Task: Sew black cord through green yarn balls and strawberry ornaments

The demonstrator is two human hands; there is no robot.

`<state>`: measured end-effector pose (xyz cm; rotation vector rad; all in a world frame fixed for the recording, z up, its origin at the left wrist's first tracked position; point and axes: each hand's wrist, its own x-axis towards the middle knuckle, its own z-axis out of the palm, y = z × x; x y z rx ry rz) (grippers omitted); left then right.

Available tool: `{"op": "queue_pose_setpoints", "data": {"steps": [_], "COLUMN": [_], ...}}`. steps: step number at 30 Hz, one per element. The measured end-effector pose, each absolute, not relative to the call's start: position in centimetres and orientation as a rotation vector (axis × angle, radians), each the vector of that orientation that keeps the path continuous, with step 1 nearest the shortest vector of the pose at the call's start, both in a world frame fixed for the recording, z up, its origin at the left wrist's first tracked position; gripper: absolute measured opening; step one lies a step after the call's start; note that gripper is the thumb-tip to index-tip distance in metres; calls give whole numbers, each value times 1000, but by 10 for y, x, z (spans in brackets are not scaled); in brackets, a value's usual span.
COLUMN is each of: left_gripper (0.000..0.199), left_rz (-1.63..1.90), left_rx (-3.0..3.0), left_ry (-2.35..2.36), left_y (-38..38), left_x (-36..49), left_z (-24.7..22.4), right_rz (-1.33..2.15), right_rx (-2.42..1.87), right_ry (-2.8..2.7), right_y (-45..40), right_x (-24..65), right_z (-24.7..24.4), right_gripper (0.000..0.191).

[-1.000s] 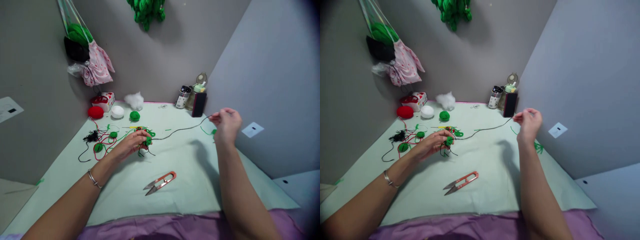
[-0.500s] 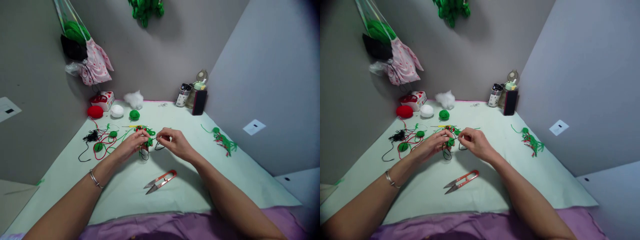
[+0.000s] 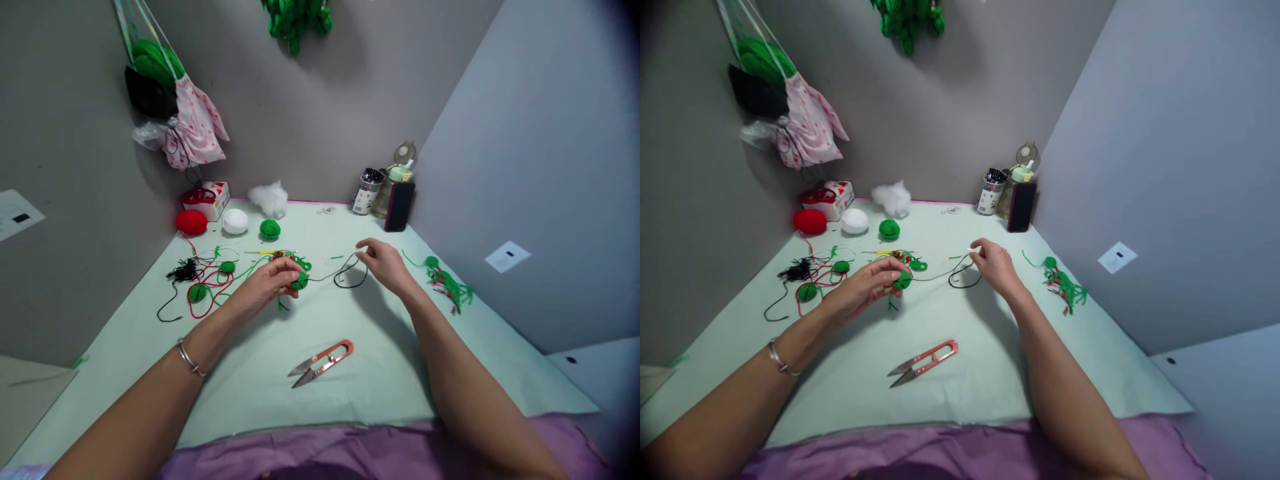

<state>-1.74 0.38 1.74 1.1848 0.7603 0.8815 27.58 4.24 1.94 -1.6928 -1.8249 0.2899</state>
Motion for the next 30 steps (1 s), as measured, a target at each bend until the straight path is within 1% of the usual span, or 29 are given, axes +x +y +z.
{"op": "queue_pose_setpoints", "data": {"steps": [4, 6, 8, 10, 14, 20, 25, 30], "left_gripper": [24, 23, 23, 25, 34, 28, 27, 24], "left_rz": [896, 918, 928, 927, 986, 1137, 1178, 1278], "left_rx": [1215, 1235, 1269, 1309, 1388, 1480, 1496, 1485], "left_ry": [774, 765, 740, 718, 760, 852, 912, 983], "left_y": [4, 5, 5, 5, 2, -4, -7, -4], "left_x": [-14, -13, -12, -11, -7, -2, -2, -3], "left_z": [15, 12, 9, 7, 8, 12, 13, 9], "right_rz": [855, 986, 964, 861, 759, 979, 1128, 1127], "right_rx": [-1285, -1160, -1117, -1128, -1152, -1193, -1202, -1211], "right_ry": [-1827, -1881, -1959, -2007, -2006, -1880, -1815, -1880], "right_y": [21, 9, -1, -6, -7, 0, 0, -2], "right_x": [240, 223, 211, 204, 202, 199, 197, 196], "right_z": [31, 33, 33, 30, 26, 18, 18, 25], "right_gripper": [31, 31, 28, 23, 19, 26, 21, 18]}}
